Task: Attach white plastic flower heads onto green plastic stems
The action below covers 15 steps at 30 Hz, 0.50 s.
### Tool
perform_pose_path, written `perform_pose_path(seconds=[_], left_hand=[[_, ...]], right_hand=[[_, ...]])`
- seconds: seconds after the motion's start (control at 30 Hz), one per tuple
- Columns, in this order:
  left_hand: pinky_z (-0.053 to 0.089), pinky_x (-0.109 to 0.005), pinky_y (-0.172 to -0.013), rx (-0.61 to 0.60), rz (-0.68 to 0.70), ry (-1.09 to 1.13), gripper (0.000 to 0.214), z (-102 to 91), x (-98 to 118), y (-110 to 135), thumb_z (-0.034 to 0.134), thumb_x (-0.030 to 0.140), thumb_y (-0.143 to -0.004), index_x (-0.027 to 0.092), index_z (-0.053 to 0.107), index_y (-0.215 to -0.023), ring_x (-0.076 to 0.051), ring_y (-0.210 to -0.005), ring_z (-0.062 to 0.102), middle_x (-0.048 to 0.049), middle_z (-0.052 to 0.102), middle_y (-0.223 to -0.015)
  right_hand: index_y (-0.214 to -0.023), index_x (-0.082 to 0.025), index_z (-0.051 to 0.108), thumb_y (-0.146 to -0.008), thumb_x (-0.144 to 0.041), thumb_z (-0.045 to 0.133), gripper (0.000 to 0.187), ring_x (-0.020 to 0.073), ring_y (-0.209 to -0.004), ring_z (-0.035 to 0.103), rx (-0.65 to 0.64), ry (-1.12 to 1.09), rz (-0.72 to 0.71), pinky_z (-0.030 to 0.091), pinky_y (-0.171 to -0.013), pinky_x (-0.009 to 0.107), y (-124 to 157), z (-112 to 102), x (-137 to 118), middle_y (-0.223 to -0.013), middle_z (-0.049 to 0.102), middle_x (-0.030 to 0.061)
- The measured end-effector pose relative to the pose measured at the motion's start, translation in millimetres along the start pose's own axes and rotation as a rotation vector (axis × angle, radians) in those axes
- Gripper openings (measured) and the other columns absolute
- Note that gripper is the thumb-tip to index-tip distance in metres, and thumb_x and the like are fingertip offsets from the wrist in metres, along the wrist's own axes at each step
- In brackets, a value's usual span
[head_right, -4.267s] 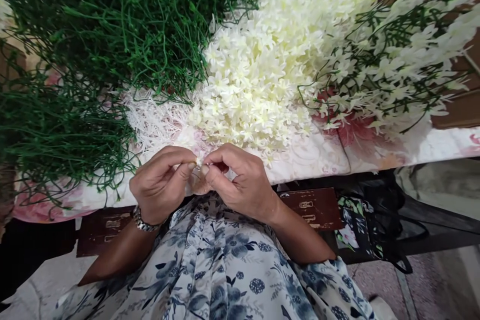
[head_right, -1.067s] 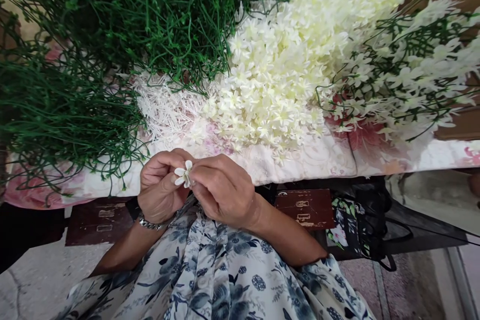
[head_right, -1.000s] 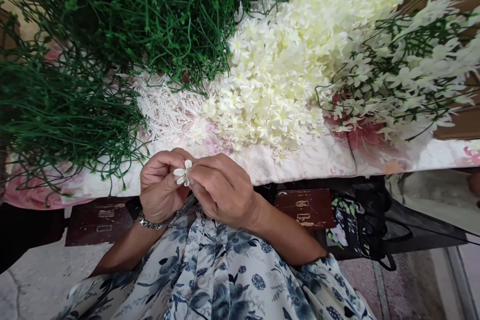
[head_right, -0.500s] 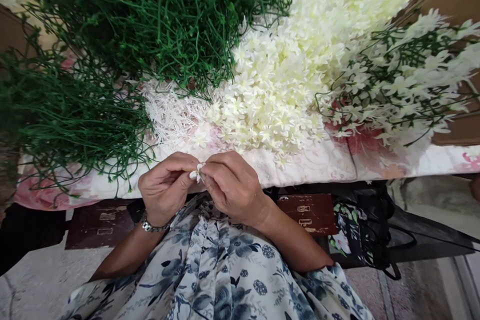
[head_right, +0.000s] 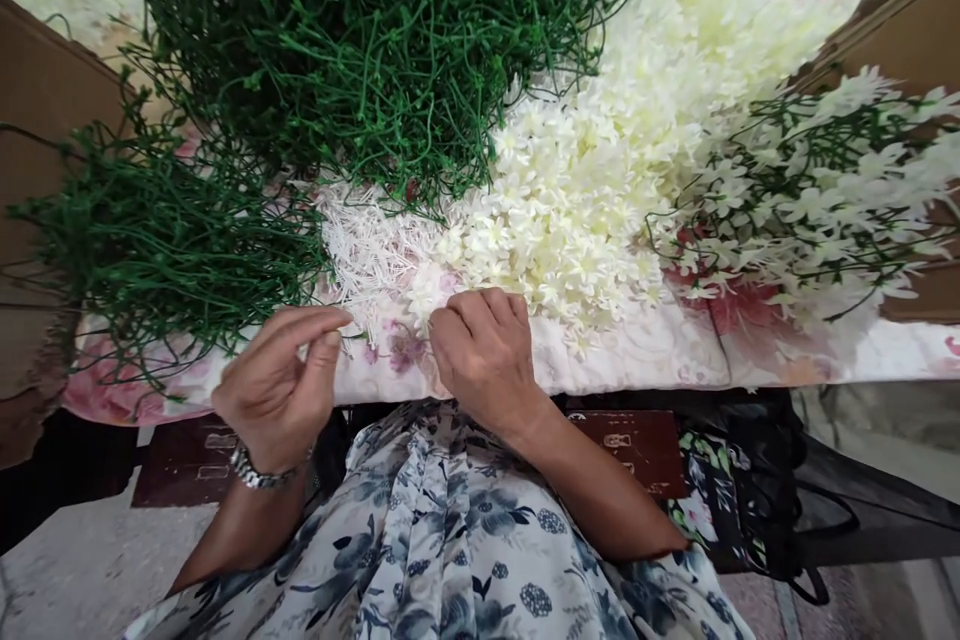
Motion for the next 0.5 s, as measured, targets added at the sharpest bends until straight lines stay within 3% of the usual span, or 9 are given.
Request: perform_pose_path(seconds=[0.07, 0.13, 0.3, 0.5], left_hand=[[0.043, -0.033, -0.07, -0.002, 0.052, -0.111, 0.02, -9.9, -4.7, -4.2, 0.058, 0.008, -0.075, 0.02, 0.064, -0.09, -0.016, -0.075, 0.058, -0.0028, 0.065, -0.08], [0.038, -0.037, -0.073, -0.087, 0.118, -0.253, 0.017, -11.9, -5.6, -7.2, 0.06, 0.011, -0.074, 0.021, 0.063, -0.088, -0.019, -0.077, 0.056, -0.0032, 0.065, -0.08], [0.032, -0.042, -0.081, -0.389, 0.237, -0.421, 0.015, 6.4, 0.8, -2.4, 0.055, 0.012, -0.075, 0.021, 0.06, -0.086, -0.023, -0.089, 0.053, -0.0042, 0.063, -0.089], [0.03, -0.044, -0.084, -0.488, 0.228, -0.509, 0.008, 22.7, -1.5, 4.5, 0.051, 0.015, -0.079, 0.018, 0.057, -0.075, -0.023, -0.088, 0.051, -0.0051, 0.06, -0.082]], right_hand=[[-0.073, -0.02, 0.059, -0.082, -0.015, 0.053, 0.012, 0.0173, -0.074, 0.045, -0.039, 0.115, -0.019, 0.03, -0.068, 0.034, -3.2, 8.3, -1.7, -0.071, 0.058, 0.0028], [-0.071, -0.02, 0.058, -0.083, -0.014, 0.052, 0.014, 0.0175, -0.072, 0.043, -0.07, 0.174, -0.033, 0.028, -0.067, 0.034, -4.9, 15.4, -3.4, -0.068, 0.057, 0.0026], [-0.08, -0.021, 0.061, -0.085, -0.021, 0.051, 0.011, 0.0191, -0.074, 0.043, -0.106, 0.147, -0.03, 0.026, -0.068, 0.035, -5.1, 15.7, -5.1, -0.07, 0.057, 0.0035], [-0.102, -0.019, 0.059, -0.082, -0.017, 0.053, 0.022, 0.0195, -0.081, 0.048, -0.173, 0.092, -0.054, 0.03, -0.07, 0.035, 2.7, 4.8, -1.9, -0.089, 0.063, 0.0048]])
Point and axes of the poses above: each hand's wrist, its own y-axis away from the middle knuckle, its own z-axis out of the palm, x = y × z, the point moved 6 cm from there along -y, towards the middle knuckle
